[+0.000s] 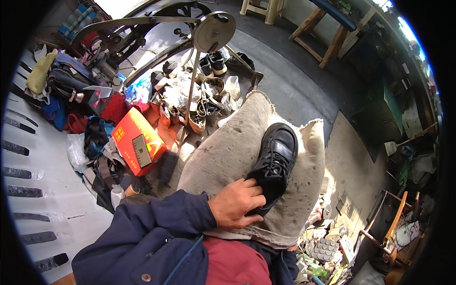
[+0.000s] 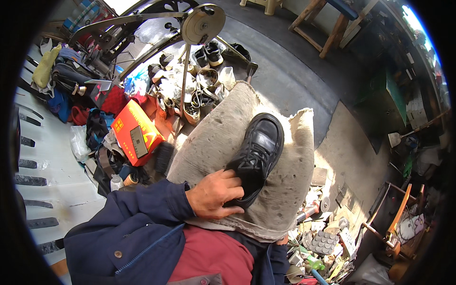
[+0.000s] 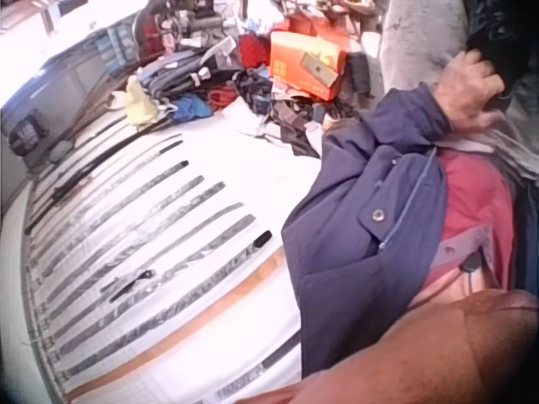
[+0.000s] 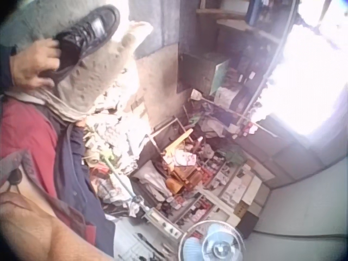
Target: The person holds a black shoe on their lap and uses a knife to scrape the sole. They then use pliers to manipulate a small metal piece and handle a plastic bag containing a small part. The person continues to work on the shoe components while seated.
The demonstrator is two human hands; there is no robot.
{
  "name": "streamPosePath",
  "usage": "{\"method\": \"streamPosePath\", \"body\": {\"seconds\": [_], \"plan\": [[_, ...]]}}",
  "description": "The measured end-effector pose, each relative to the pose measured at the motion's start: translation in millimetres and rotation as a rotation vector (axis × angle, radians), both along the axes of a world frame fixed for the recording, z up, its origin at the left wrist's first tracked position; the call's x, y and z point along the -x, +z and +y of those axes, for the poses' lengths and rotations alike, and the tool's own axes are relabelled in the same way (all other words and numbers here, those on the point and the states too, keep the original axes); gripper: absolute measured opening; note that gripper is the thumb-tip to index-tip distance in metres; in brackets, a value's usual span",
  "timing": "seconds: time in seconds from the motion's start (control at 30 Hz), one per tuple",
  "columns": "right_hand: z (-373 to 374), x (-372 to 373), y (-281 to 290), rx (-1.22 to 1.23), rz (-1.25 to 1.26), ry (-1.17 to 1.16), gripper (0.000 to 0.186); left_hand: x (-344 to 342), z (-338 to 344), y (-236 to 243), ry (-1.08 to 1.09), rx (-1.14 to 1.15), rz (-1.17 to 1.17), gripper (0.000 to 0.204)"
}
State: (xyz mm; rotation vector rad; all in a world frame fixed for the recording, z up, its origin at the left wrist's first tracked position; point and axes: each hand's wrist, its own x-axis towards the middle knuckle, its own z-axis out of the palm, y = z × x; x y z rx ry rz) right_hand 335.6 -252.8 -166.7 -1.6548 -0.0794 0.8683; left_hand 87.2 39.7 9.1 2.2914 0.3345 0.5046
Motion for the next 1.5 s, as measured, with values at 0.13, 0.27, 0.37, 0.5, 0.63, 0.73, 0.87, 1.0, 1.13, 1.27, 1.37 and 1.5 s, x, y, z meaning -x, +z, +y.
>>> {"method": "streamPosePath", "body": {"seconds": [0.13,0.27,0.37,0.5,0.63,0.73,0.87,1.0,1.13,1.27,1.37,1.5], "plan": [[55,0,42,-0.168,0.045,0.038,0.045,6,3,-4,0.0,0.122,-0.076,0.029],[103,-1,93,-0.356,0.021,0.092,0.048,18,9,-3,0.174,0.626,-0.327,0.015],[133,-3,133,-0.505,-0.014,0.144,0.051,25,13,1,0.382,1.264,-0.739,0.015],[160,0,182,-0.685,-0.055,0.218,0.055,56,34,15,0.548,1.344,-0.945,0.038],[183,14,219,-0.806,-0.092,0.325,0.059,96,51,35,0.598,1.083,-1.066,0.054],[210,29,234,-0.82,-0.139,0.472,0.061,123,53,51,0.569,1.096,-1.256,0.061],[258,63,226,-0.701,-0.322,0.818,0.066,152,52,80,0.622,0.967,-1.083,0.071],[284,143,191,-0.626,-0.829,1.325,0.07,169,44,121,0.734,0.931,-0.943,0.074],[272,205,167,-0.454,-1.046,1.898,0.069,162,35,155,0.71,0.931,-0.818,0.078],[269,186,168,-0.575,-0.773,1.666,0.051,149,25,181,0.673,0.991,-0.744,0.082],[258,128,189,-0.634,-0.549,1.41,0.049,125,28,168,0.534,1.08,-0.882,0.086],[232,52,236,-0.44,-0.399,1.038,0.043,75,45,118,0.628,0.773,-0.929,0.062]]}}
